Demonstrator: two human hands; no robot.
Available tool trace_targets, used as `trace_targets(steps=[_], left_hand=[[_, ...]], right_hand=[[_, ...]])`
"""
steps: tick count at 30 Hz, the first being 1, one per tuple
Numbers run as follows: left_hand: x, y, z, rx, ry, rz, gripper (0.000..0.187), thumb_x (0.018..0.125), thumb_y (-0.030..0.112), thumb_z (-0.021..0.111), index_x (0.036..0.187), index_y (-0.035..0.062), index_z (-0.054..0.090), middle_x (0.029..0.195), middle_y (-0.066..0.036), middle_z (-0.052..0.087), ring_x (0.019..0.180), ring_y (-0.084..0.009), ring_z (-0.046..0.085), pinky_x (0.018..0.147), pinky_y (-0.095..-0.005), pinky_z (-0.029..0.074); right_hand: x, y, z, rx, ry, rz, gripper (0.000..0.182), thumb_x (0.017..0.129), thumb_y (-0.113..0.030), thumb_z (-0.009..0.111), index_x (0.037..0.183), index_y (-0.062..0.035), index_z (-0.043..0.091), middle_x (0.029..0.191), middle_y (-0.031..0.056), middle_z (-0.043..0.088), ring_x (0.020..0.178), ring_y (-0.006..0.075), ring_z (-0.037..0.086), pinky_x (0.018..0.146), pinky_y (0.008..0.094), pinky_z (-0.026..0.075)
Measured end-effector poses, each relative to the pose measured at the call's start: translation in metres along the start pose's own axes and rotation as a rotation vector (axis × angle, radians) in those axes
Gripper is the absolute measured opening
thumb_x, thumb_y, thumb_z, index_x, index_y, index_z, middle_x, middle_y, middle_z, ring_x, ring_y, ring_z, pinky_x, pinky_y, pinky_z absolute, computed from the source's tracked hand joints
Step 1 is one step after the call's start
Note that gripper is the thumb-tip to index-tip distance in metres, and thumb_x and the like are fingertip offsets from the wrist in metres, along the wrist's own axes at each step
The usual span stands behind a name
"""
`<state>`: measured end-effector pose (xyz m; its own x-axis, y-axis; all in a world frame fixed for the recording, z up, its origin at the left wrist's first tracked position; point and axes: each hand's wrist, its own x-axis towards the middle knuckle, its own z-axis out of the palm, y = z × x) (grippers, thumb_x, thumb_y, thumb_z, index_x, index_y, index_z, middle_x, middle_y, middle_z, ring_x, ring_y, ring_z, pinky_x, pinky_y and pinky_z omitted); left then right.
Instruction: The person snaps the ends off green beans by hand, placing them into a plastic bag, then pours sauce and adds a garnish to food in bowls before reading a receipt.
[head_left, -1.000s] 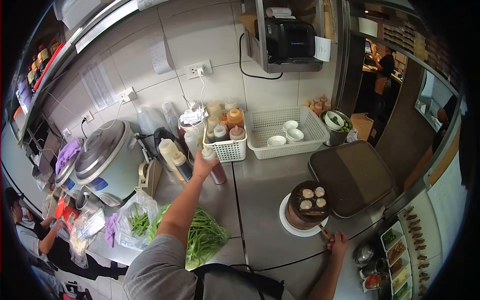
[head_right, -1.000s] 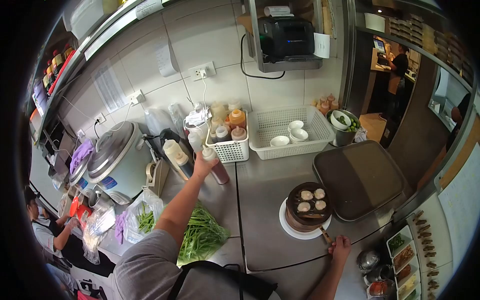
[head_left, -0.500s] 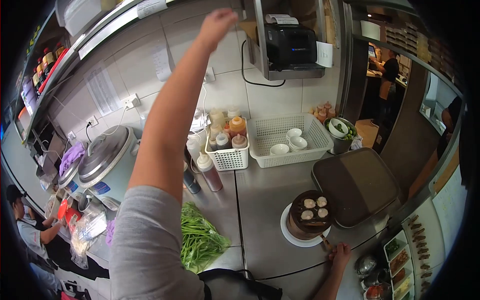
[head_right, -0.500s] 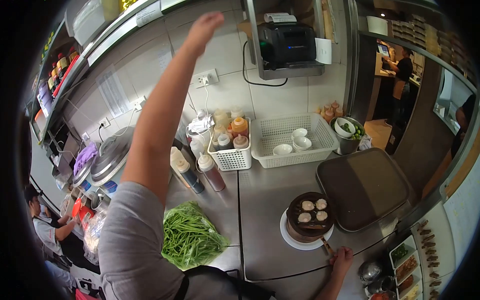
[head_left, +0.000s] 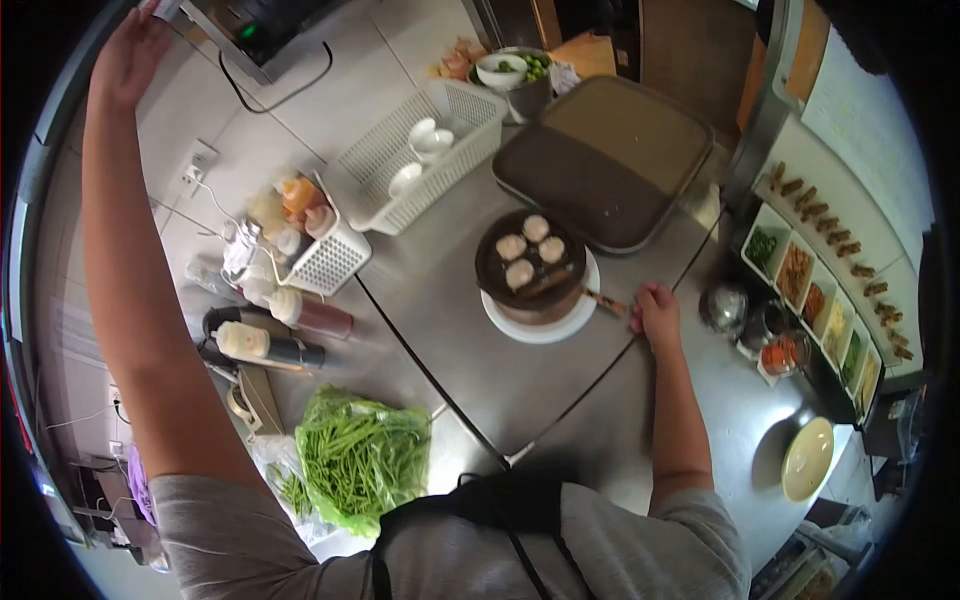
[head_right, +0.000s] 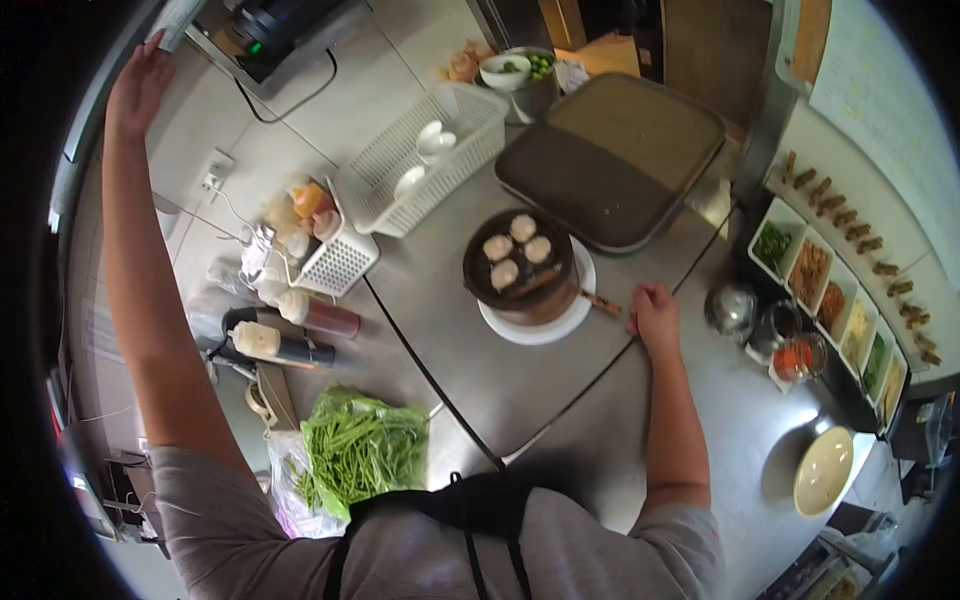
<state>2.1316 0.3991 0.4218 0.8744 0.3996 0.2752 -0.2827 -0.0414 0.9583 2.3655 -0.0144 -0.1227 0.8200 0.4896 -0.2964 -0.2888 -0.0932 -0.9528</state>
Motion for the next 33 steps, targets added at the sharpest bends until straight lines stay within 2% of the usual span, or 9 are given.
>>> trace_targets(steps=[1,3,8,11,15,18,20,24,33], left_hand=[[-0.028,-0.055,0.077,0.343,0.674,0.266,0.04,0.089,0.028,0.032,0.119,0.0027,0.04,0.123,-0.006,0.04,0.108,-0.0158,0.04,0.098,-0.0372,0.022],[-0.076,-0.106,0.058,0.43,0.351,0.116,0.038,0.082,0.024,0.046,0.112,0.0003,0.046,0.108,-0.011,0.05,0.1,-0.0208,0.048,0.083,-0.0303,0.039],[-0.229,-0.304,0.11,0.083,0.348,-0.561,0.036,0.083,0.024,0.045,0.11,0.0001,0.046,0.08,-0.008,0.055,0.072,-0.0166,0.054,0.064,-0.0268,0.043],[-0.322,-0.41,0.122,-0.324,0.415,-0.821,0.028,0.082,0.023,0.049,0.102,0.0033,0.051,0.086,-0.007,0.057,0.073,-0.0146,0.055,0.061,-0.0241,0.042],[-0.381,-0.436,0.166,-0.459,0.468,-0.879,0.028,0.083,0.027,0.048,0.101,0.0066,0.053,0.094,-0.005,0.057,0.079,-0.0113,0.053,0.065,-0.0229,0.04],[-0.391,-0.434,0.178,-0.388,0.436,-0.857,0.029,0.084,0.026,0.047,0.104,0.0059,0.052,0.098,-0.005,0.056,0.081,-0.0105,0.052,0.066,-0.0221,0.039],[-0.394,-0.437,0.18,-0.419,0.439,-0.78,0.029,0.085,0.024,0.046,0.106,0.0056,0.052,0.099,-0.004,0.056,0.08,-0.0103,0.052,0.065,-0.022,0.039],[-0.392,-0.436,0.19,-0.39,0.41,-0.658,0.03,0.086,0.021,0.043,0.112,0.0072,0.049,0.1,0.0,0.055,0.082,-0.0082,0.05,0.067,-0.0205,0.038],[-0.377,-0.443,0.202,-0.222,0.374,-0.349,0.037,0.083,0.017,0.048,0.118,0.007,0.045,0.103,-0.001,0.052,0.089,-0.011,0.046,0.079,-0.0246,0.035]], right_hand=[[-0.001,-0.001,-0.002,0.012,0.009,0.017,0.016,0.08,-0.015,0.049,0.087,-0.0007,0.049,0.058,0.0033,0.047,0.039,0.0101,0.045,0.033,0.0226,0.036],[-0.001,-0.003,0.001,0.03,-0.002,0.039,0.016,0.081,-0.015,0.049,0.088,-0.0012,0.049,0.058,0.0031,0.047,0.039,0.0091,0.044,0.033,0.022,0.036],[-0.004,0.009,0.0,0.088,-0.024,-0.093,0.014,0.082,-0.015,0.049,0.09,-0.0029,0.049,0.064,0.0022,0.049,0.042,0.0074,0.045,0.036,0.0204,0.037],[-0.019,0.006,-0.009,0.036,0.04,-0.139,0.015,0.082,-0.015,0.05,0.091,-0.0038,0.05,0.069,0.0009,0.05,0.049,0.0061,0.047,0.041,0.0181,0.038],[-0.033,0.015,-0.022,-0.122,0.055,-0.26,0.014,0.081,-0.014,0.051,0.091,-0.0041,0.052,0.07,-0.0004,0.051,0.054,0.0055,0.047,0.048,0.0174,0.039],[-0.062,0.035,0.006,-0.483,-0.167,-0.57,0.015,0.081,-0.016,0.051,0.088,-0.0028,0.054,0.075,0.0042,0.056,0.059,0.0114,0.052,0.055,0.0238,0.043],[-0.113,0.026,0.045,-0.578,-0.381,-0.488,0.021,0.08,-0.021,0.053,0.088,-0.0018,0.055,0.079,0.005,0.058,0.061,0.0141,0.053,0.059,0.0269,0.044],[-0.155,0.027,0.094,-0.474,-0.595,0.12,0.028,0.08,-0.028,0.052,0.087,-0.0007,0.055,0.075,0.0071,0.057,0.058,0.0117,0.053,0.053,0.023,0.043],[-0.155,0.032,0.112,-0.208,-0.844,0.275,0.033,0.079,-0.018,0.051,0.107,-0.0017,0.044,0.079,0.0068,0.056,0.057,0.0084,0.052,0.049,0.0189,0.042]])
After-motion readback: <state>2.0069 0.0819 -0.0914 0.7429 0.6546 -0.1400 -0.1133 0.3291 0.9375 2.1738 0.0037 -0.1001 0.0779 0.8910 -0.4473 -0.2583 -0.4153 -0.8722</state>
